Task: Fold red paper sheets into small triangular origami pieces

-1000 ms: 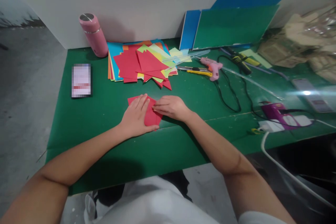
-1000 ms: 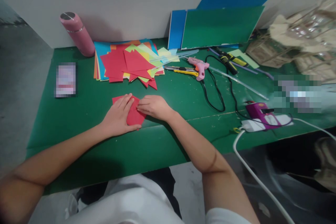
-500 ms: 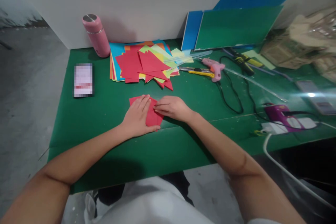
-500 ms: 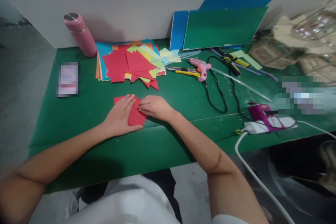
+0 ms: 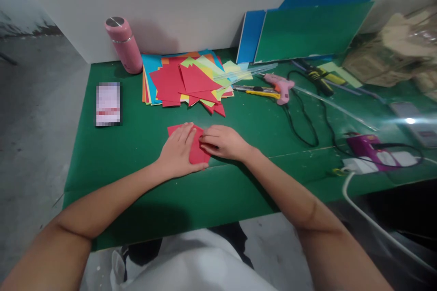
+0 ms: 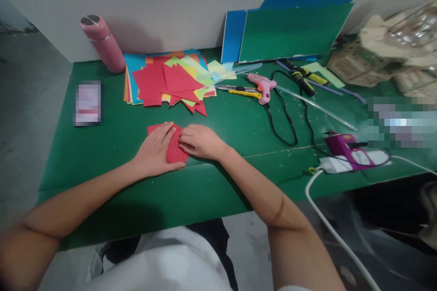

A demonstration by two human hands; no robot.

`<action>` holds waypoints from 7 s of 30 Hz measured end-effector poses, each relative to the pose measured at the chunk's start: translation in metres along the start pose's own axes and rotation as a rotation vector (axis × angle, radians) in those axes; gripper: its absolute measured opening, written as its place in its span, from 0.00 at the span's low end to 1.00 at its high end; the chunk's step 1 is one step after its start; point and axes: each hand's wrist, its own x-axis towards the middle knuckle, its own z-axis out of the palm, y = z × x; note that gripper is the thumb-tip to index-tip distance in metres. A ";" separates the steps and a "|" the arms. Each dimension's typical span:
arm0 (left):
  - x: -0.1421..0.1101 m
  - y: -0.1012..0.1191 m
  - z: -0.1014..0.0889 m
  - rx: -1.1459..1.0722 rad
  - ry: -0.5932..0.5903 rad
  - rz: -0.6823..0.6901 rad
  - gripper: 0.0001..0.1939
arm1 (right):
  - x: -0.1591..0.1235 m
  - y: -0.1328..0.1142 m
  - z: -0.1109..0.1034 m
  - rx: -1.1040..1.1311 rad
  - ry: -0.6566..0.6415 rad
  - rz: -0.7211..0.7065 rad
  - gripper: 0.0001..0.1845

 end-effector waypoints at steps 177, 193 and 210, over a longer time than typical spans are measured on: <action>0.021 -0.029 -0.015 0.067 0.166 0.190 0.22 | -0.011 -0.005 -0.010 0.239 -0.080 0.162 0.18; 0.017 -0.037 -0.018 -0.262 0.392 0.270 0.05 | -0.009 -0.005 -0.013 0.219 -0.137 0.190 0.16; 0.018 -0.034 -0.014 -0.057 0.399 0.528 0.17 | -0.009 -0.006 -0.013 0.212 -0.130 0.160 0.16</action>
